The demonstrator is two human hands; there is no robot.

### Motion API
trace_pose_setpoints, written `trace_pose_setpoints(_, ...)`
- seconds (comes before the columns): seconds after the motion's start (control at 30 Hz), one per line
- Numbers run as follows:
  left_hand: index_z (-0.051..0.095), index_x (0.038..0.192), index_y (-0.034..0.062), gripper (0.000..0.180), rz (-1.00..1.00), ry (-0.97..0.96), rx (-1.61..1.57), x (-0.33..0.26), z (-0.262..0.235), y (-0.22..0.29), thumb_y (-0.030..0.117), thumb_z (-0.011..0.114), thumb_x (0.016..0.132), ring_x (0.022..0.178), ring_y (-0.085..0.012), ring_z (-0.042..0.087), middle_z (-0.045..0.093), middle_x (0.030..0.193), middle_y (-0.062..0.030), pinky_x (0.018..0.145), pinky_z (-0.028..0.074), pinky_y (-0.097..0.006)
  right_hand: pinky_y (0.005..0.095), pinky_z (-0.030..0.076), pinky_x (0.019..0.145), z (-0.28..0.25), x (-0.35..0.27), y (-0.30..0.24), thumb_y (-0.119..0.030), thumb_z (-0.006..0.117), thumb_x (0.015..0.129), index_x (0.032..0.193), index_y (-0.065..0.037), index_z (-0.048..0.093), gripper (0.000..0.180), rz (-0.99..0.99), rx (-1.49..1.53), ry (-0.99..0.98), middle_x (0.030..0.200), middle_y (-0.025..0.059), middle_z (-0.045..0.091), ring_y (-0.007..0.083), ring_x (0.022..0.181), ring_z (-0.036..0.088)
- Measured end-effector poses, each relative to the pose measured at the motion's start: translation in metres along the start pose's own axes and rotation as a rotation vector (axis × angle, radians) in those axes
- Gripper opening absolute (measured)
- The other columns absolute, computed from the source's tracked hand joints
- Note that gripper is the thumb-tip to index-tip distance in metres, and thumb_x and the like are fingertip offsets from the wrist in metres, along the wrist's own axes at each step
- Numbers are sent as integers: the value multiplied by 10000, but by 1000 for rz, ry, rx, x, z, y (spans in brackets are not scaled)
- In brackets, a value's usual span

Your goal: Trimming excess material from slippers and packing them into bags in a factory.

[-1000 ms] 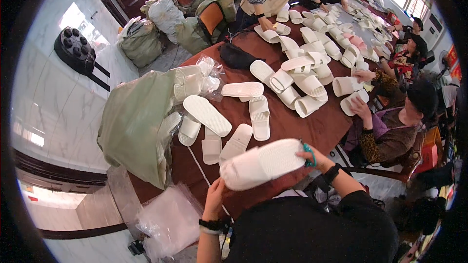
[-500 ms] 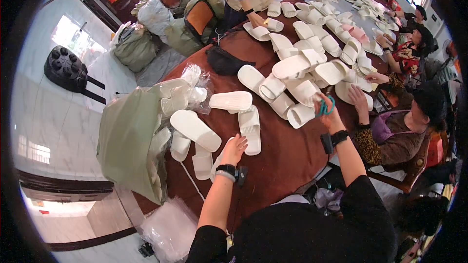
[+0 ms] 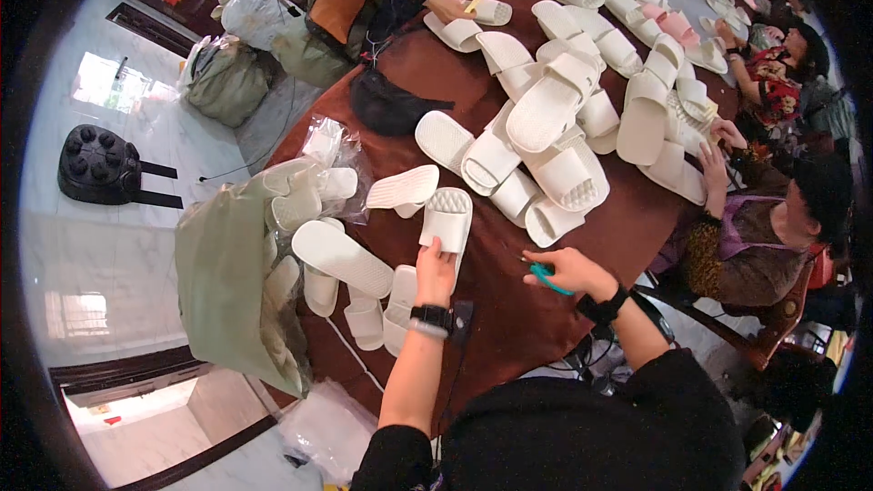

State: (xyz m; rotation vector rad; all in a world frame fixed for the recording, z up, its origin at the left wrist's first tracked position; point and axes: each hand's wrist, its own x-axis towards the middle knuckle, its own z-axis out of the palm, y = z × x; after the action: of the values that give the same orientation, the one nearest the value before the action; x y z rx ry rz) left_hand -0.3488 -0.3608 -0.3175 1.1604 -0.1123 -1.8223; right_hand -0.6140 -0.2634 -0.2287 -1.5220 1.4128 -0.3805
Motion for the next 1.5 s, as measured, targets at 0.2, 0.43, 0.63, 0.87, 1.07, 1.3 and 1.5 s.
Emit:
trace_pose_setpoints(0.2,408,1247,-5,335,242,-121,244,-128,1,61,133,456,945,1129,-244,509,504,1232,-114,952,412,-392,283,448,727,-4,1,-16,-323,632,864,1267,-47,385,547,-177,398,-218,959,66,557,149,842,543)
trace_pose_setpoints(0.43,469,1206,-59,331,308,-53,689,-227,-59,89,146,487,946,1020,-152,531,575,1123,-98,889,407,-279,252,408,676,46,-14,-44,-373,455,955,1214,-73,414,398,-347,556,-647,855,-5,467,93,761,431)
trace_pose_setpoints(0.63,560,1103,-37,260,406,-40,971,-295,-98,96,161,506,942,877,-106,538,614,968,-54,797,418,-233,307,459,820,117,-52,-70,-460,411,946,1259,-2,425,555,-104,858,-1090,983,42,505,130,929,513)
trace_pose_setpoints(0.87,562,1076,-37,220,603,6,1204,-364,-151,110,124,522,931,824,-103,529,598,917,-43,742,425,-237,344,486,755,179,-67,-113,-492,355,952,1187,-4,492,558,135,919,-1277,916,77,569,177,818,569)
trace_pose_setpoints(1.07,565,1065,-25,202,627,27,1097,-407,-176,125,117,530,925,791,-96,513,582,888,-24,708,420,-218,353,486,753,231,-80,-134,-536,336,939,1154,-1,508,602,282,1225,-1373,856,70,570,178,773,572)
trace_pose_setpoints(1.3,572,1044,-19,213,738,152,851,-426,-220,139,154,507,938,839,-93,511,585,908,-15,758,402,-223,314,491,726,232,-87,-170,-550,328,936,1143,-5,512,612,-36,1024,-1445,840,54,571,151,739,558)
trace_pose_setpoints(1.5,564,1031,-7,201,697,52,857,-436,-224,141,161,495,945,848,-88,500,579,941,-17,777,391,-220,296,485,669,236,-89,-204,-556,361,926,1077,-30,538,576,47,919,-1357,822,44,565,142,724,550)
